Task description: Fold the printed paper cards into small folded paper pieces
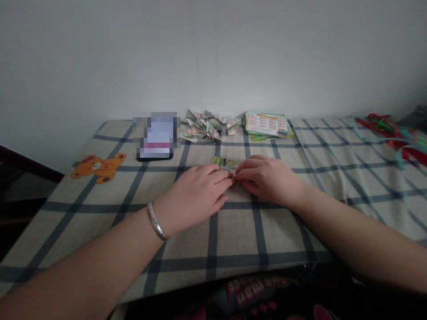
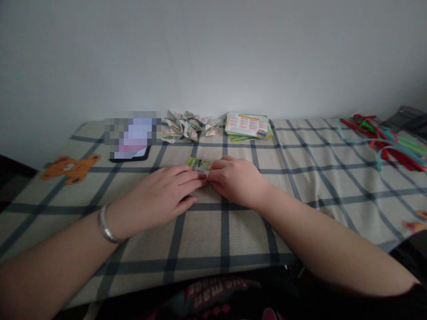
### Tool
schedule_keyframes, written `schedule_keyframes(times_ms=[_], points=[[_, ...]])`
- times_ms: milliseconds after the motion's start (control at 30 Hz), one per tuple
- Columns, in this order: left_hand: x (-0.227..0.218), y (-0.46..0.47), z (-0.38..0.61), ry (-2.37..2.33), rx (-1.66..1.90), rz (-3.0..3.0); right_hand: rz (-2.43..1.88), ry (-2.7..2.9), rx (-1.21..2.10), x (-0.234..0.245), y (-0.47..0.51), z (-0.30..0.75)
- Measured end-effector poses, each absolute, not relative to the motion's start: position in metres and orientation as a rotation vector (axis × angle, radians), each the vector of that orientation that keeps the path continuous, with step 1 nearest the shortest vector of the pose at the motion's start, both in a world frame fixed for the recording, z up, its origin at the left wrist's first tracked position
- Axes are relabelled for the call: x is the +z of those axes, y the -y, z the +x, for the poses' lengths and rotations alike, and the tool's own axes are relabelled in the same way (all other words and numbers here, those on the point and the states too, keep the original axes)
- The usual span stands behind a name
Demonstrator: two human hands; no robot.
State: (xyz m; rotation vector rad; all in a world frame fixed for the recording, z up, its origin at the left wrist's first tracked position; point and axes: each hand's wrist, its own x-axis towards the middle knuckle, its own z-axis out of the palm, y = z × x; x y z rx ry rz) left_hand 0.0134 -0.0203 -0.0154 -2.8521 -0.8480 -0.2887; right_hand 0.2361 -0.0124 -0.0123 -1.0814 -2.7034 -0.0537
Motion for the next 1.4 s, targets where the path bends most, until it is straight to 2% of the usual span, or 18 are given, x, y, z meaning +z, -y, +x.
schedule_keyframes(times_ms=[400,1400], points=[[-0.015,0.021,0.014,0.846,-0.285,-2.864,-1.180,2.709,-0.216,-0.007,0.018,0.230],[-0.009,0.022,0.013,0.851,-0.166,-2.867,-1.527,2.694,-0.355,0.001,0.023,0.233]])
